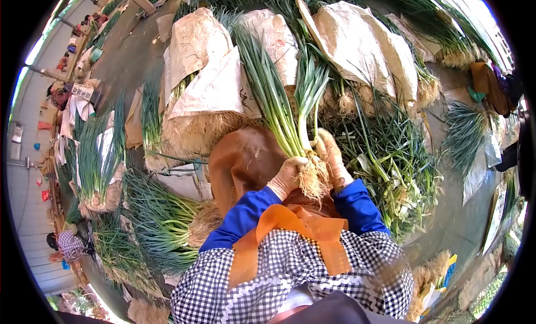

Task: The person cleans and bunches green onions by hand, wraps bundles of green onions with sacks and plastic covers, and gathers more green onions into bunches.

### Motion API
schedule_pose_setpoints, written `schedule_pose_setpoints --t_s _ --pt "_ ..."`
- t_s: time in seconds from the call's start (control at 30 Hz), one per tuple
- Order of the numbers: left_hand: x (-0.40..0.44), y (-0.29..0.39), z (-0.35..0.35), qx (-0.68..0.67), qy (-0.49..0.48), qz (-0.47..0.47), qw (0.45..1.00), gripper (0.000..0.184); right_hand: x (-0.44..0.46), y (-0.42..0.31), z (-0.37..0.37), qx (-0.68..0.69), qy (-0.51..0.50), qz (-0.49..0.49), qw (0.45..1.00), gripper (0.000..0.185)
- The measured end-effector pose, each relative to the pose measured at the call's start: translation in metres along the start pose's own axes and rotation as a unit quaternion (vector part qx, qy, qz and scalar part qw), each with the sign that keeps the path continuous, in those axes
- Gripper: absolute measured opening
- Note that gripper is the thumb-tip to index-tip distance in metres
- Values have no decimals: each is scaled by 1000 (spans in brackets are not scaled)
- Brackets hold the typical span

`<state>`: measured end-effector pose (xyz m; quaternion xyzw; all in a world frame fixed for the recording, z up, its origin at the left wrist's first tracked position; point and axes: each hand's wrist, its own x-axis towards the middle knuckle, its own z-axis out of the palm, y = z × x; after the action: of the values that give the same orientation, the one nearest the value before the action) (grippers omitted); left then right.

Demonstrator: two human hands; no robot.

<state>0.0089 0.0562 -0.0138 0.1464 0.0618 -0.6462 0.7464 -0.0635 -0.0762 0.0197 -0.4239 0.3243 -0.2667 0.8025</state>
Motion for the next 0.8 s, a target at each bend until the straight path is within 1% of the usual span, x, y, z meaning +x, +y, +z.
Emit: schedule_pose_setpoints --t_s 0.03,0.07,0.1,0.13,0.17,0.23,0.27,0.3,0.33,0.37,0.4,0.43,0.47,0.5,0.57,0.6,0.63,0.67,0.7,0.77,0.8 --pt "1 -1 -9 11 -20 -10 1000 42 -7 -17 3 -271 29 -126 954 22" --pt "0 -2 -6 11 -20 -9 1000 42 -6 -28 -5 -356 24 -266 895 20" --pt "2 -2 -2 30 23 -6 999 26 -2 -39 -11 -430 16 -400 809 17" --pt "-9 -1 43 33 42 -13 998 23 -12 -55 -6 -399 -48 -339 851 9" --pt "-20 1 90 37 62 -21 997 20 -27 -70 6 -430 -90 -219 871 12" --pt "-6 -5 46 47 5 -29 998 32 -36 -79 15 -562 -178 -276 759 15" --pt "-3 -7 30 47 4 -31 998 32 -28 -66 7 -531 -193 -326 758 15" --pt "-2 -8 16 64 24 -30 997 38 -23 -62 0 -596 -216 -328 700 14" --pt "-1 -8 10 81 44 -28 995 45 -22 -62 -3 -574 -227 -343 708 14" --pt "-4 -6 25 80 45 -26 995 45 -29 -66 1 -552 -239 -356 715 14" --pt "-8 -6 40 80 39 -3 996 46 -45 -70 3 -451 -191 -319 812 13" --pt "-9 -2 52 82 32 20 996 48 -51 -74 -11 -427 -248 -265 828 13" --pt "-5 0 40 72 40 -5 997 50 -61 -95 -14 -340 -205 -66 916 13" --pt "-4 -1 37 57 49 2 997 51 -70 -115 -17 -233 -147 138 951 14" --pt "-5 0 44 78 34 5 996 50 -51 -112 -57 -317 -165 26 934 13" --pt "-5 -1 46 77 32 4 997 50 -36 -89 -80 -550 -88 -195 807 12" --pt "-7 -2 47 104 38 2 994 49 -34 -96 -74 -729 -23 -289 620 16" --pt "-7 0 50 135 41 1 990 47 -41 -96 -50 -628 -58 -273 727 19" --pt "-10 -2 67 160 68 40 984 44 -45 -96 -21 -512 -99 -252 815 22" --pt "-8 -3 50 134 70 -16 988 41 -46 -106 16 -538 -247 -290 752 27" --pt "-7 -4 51 155 58 -12 986 39 -40 -99 24 -587 -246 -338 693 26"
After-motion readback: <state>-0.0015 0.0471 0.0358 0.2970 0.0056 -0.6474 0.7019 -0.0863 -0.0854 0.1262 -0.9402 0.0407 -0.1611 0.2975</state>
